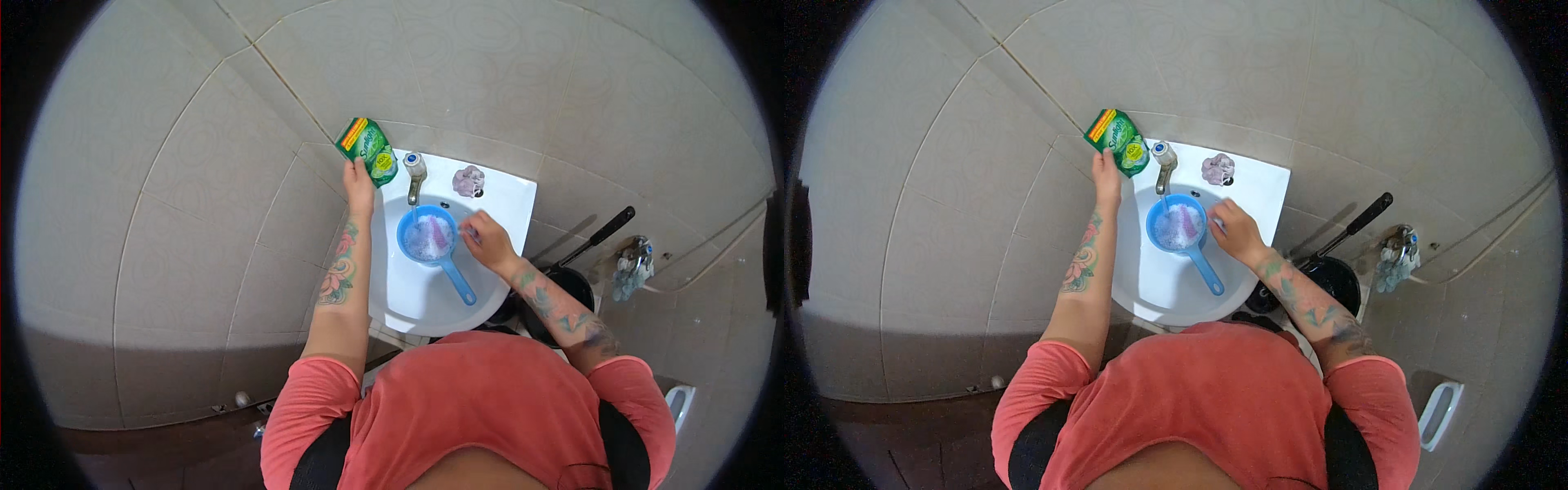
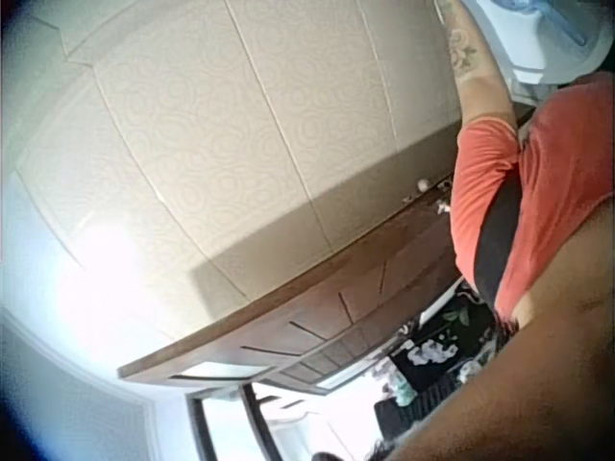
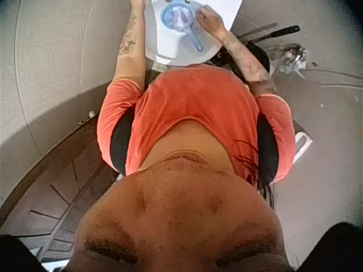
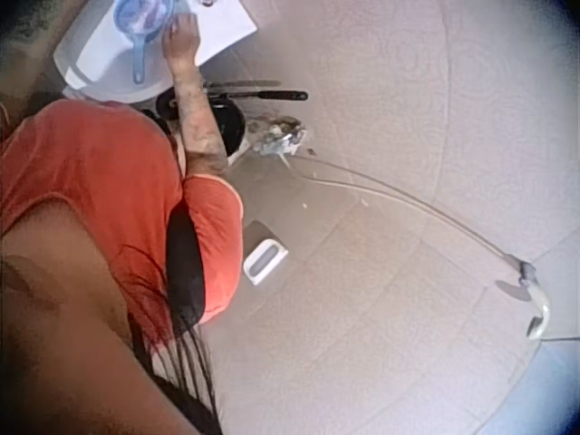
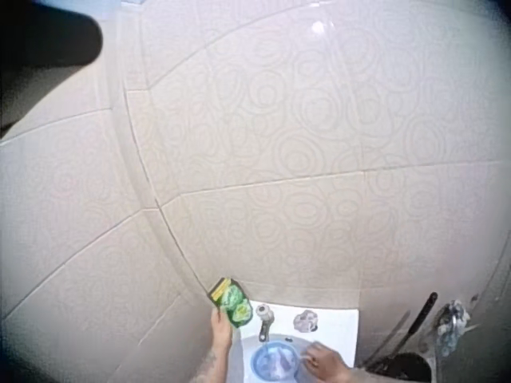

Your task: Cleaning the toilet, floor drain, sink, and walls in a bathroom using water and a plunger.

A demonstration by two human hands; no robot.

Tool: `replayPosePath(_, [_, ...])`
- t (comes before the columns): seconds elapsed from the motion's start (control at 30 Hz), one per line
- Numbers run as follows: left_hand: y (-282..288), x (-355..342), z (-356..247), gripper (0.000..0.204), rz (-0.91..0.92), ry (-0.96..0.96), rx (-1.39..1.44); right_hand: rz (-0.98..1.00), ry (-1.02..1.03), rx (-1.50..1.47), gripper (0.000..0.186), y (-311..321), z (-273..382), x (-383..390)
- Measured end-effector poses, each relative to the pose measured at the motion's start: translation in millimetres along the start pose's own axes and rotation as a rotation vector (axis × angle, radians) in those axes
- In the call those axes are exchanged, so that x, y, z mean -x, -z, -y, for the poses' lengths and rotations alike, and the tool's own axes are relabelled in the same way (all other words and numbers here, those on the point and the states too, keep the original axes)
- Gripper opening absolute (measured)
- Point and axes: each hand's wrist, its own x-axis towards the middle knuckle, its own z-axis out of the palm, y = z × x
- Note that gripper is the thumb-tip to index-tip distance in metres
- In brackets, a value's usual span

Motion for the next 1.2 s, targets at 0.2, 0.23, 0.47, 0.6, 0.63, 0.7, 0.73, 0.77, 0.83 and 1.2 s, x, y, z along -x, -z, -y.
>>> replayPosePath(0.2, [5.9,20.9,22.7,0.055,0.033,-0.055,-0.164,-0.125,0.545,0.306,0.042,-7.7,39.6,-132.7])
replayPosePath(0.23, [14.7,20.4,28.7,0.065,0.027,-0.067,-0.140,-0.075,0.621,0.373,0.040,-19.1,36.9,-157.8])
replayPosePath(0.47, [13.8,112.2,-19.8,0.035,0.097,-0.134,-0.407,0.159,0.194,0.738,0.019,-37.0,41.7,-223.9])
replayPosePath(0.6, [-10.4,156.7,-15.6,0.026,0.652,-0.374,-0.633,0.088,0.115,0.727,0.022,-49.7,55.4,-222.0])
replayPosePath(0.63, [-23.1,160.2,-5.3,0.026,0.648,-0.375,-0.628,0.071,0.092,0.761,0.024,-49.7,49.6,-224.5])
replayPosePath(0.7, [-40.2,155.5,18.3,0.028,0.921,-0.047,-0.946,0.064,0.081,0.799,0.026,-50.2,48.7,-221.5])
replayPosePath(0.73, [-42.2,148.1,16.9,0.028,0.914,-0.040,-0.939,0.012,0.161,0.741,0.026,-47.0,50.1,-207.3])
replayPosePath(0.77, [-45.6,139.1,15.6,0.029,1.072,0.098,-1.037,-0.040,0.237,0.683,0.027,-45.6,51.8,-190.9])
replayPosePath(0.83, [-67.9,132.2,25.8,0.029,1.224,0.220,-1.119,-0.075,0.319,0.587,0.029,-39.0,50.9,-160.5])
replayPosePath(1.2, [-31.0,133.4,-26.6,0.019,0.263,-0.022,-0.479,-0.072,0.294,-0.009,0.023,-47.3,7.6,-63.5])
